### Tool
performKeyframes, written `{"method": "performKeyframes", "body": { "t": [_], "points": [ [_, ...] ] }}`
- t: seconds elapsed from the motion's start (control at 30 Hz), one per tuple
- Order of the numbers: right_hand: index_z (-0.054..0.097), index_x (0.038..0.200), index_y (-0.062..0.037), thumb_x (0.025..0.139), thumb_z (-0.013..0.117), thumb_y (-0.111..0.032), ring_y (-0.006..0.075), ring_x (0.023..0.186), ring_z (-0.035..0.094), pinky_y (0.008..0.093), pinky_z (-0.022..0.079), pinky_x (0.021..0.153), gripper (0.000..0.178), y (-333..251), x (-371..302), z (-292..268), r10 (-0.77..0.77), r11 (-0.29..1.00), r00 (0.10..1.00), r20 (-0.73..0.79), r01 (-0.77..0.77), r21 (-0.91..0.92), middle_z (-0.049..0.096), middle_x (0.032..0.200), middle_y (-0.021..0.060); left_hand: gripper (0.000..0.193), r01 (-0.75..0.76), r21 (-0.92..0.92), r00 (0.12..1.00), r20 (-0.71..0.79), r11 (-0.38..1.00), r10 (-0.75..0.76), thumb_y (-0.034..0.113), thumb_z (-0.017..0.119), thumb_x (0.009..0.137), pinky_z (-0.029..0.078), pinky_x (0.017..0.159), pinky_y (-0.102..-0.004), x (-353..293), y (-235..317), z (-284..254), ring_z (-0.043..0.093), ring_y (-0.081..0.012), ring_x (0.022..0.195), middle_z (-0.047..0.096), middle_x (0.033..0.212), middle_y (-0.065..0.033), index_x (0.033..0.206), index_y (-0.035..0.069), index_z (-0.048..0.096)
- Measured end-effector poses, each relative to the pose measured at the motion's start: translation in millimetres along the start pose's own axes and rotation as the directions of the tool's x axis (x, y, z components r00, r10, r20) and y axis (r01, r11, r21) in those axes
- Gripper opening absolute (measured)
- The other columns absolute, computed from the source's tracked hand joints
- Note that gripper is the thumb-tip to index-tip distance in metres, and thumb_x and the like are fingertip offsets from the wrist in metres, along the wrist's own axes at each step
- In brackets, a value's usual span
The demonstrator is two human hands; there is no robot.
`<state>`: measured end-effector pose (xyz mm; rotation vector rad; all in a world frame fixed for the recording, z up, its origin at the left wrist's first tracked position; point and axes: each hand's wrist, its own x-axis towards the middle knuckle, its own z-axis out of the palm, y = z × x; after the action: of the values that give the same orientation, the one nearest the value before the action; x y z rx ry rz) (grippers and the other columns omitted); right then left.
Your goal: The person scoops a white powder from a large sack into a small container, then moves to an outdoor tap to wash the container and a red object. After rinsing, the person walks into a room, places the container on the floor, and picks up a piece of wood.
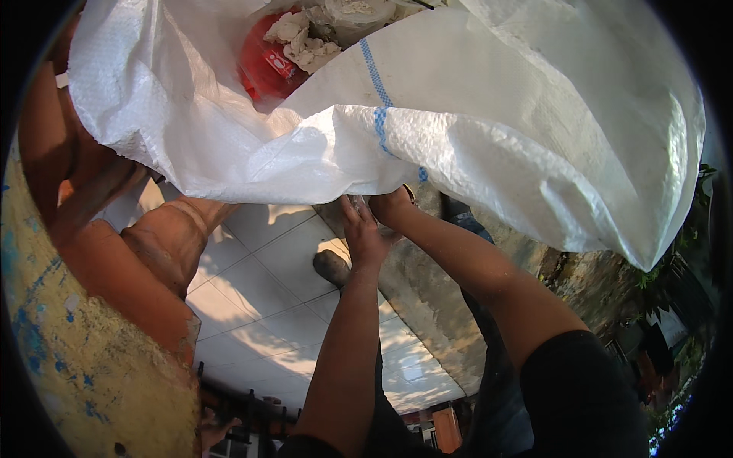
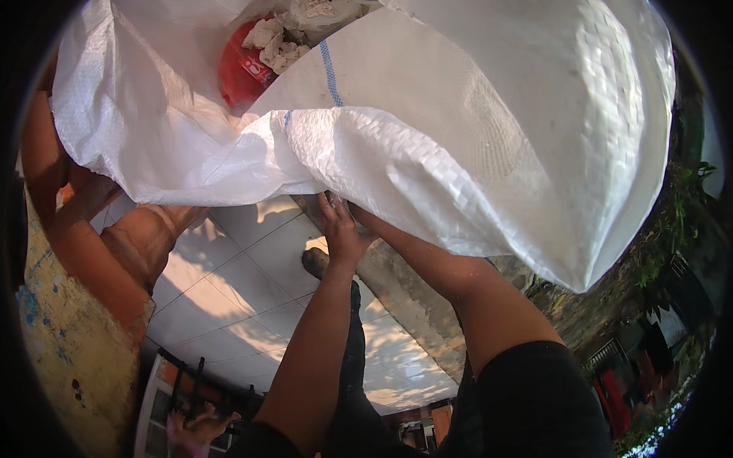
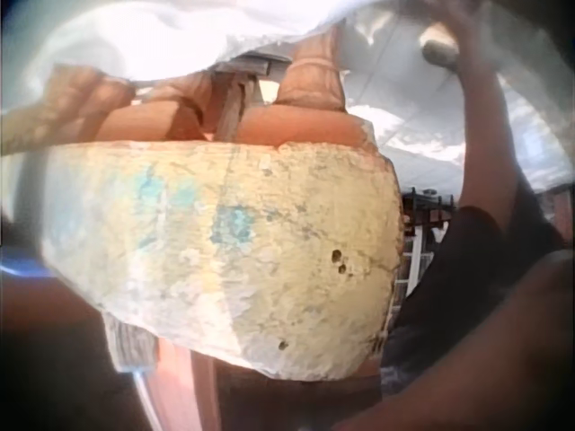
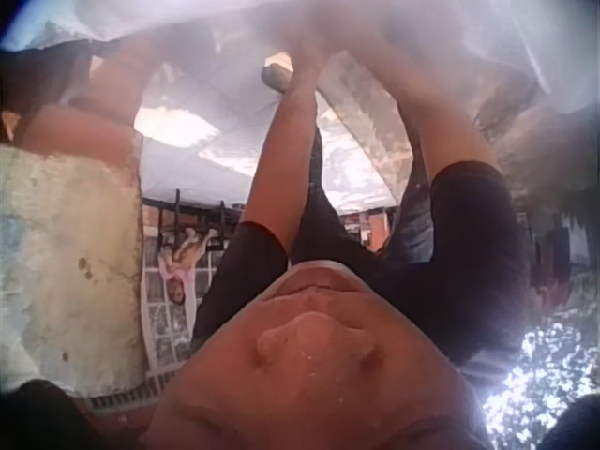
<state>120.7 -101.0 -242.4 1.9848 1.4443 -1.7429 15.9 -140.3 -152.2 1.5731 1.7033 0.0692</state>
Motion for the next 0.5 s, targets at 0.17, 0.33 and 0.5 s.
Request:
{"method": "performKeyframes", "body": {
  "t": [0.17, 0.33, 0.5],
  "points": [
    [0.069, 0.108, 0.0000, 0.095, 0.057, -0.012, 0.0262, 0.073, 0.071, 0.0372, 0.051, 0.055, 0.022, 0, -17, 10, 0.005, 1.000, 1.000, 0.010, -0.005, -0.005, 0.075, 0.091, 0.0183, 0.109, 0.009, -0.028, 0.999, -0.047, 1.000, -0.010, 0.023, 0.088, 0.074, 0.040, 0.115, -0.0521, -2, 4, 2, 0.036, -0.0541, 0.141, 0.008, 0.162, -0.0347, 0.156, -0.006, 0.023],
    [0.069, 0.109, 0.0000, 0.095, 0.057, -0.013, 0.0258, 0.072, 0.071, 0.0369, 0.051, 0.054, 0.022, -4, -11, 20, 0.007, 0.999, 0.999, 0.052, -0.005, -0.047, 0.075, 0.091, 0.0182, 0.109, 0.041, 0.023, 0.999, 0.022, 0.999, -0.042, 0.025, 0.089, 0.073, 0.039, 0.116, -0.0512, -2, -1, 5, 0.036, -0.0522, 0.141, 0.010, 0.162, -0.0343, 0.152, -0.012, 0.024],
    [0.068, 0.110, 0.0001, 0.096, 0.056, -0.013, 0.0253, 0.071, 0.070, 0.0365, 0.050, 0.052, 0.022, -1, -8, 25, 0.025, 0.995, 0.993, 0.115, -0.013, -0.103, 0.075, 0.091, 0.0180, 0.108, 0.043, 0.022, 0.999, 0.023, 0.999, -0.043, 0.025, 0.090, 0.071, 0.039, 0.116, -0.0511, 1, -5, 6, 0.036, -0.0513, 0.141, 0.016, 0.160, -0.0340, 0.150, -0.012, 0.029]
  ]
}}
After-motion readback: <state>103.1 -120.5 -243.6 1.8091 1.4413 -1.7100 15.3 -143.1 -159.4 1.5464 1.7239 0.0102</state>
